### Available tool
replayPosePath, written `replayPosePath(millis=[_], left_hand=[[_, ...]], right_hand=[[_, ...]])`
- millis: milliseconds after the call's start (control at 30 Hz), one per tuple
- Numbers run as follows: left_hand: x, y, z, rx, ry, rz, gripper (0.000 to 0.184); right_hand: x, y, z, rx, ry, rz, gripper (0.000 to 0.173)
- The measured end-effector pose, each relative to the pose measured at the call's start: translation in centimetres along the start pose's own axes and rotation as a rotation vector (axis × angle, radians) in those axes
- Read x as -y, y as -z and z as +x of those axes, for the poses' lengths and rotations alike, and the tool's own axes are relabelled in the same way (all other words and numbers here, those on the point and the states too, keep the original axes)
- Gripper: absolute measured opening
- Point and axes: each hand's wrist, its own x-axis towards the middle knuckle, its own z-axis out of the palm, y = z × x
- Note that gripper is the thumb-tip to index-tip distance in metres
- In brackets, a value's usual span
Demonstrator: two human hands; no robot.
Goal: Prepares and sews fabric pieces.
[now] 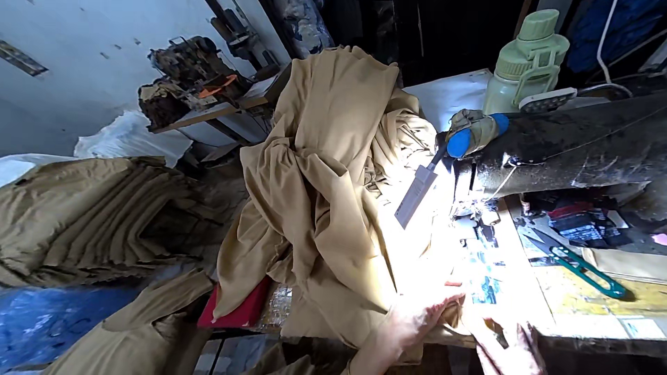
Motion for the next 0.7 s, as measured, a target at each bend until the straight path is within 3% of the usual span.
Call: replayPosePath(millis=[200, 300, 400, 700], left_hand=[[0.1, -0.2, 0.3, -0.036, -0.056, 0.053, 0.024], [0.4, -0.6, 0.2, -0.174, -0.087, 0.159, 0.022], [0.1, -0.7, 0.1, -0.269, -0.015, 0.222, 0.023], [0.2, -0.5, 1.1, -0.113, -0.061, 0.242, 0.024]], right_hand=[[-0.2, -0.1, 0.2, -0.012, 0.015, 0.029, 0.022], [-0.3, -0.1, 0.5, 0.019, 0.034, 0.026, 0.023], [-0.1, 0.3, 0.8, 0.056, 0.034, 0.006, 0.024], [0.3, 0.9, 1.4, 0.093, 0.041, -0.002, 0.021]])
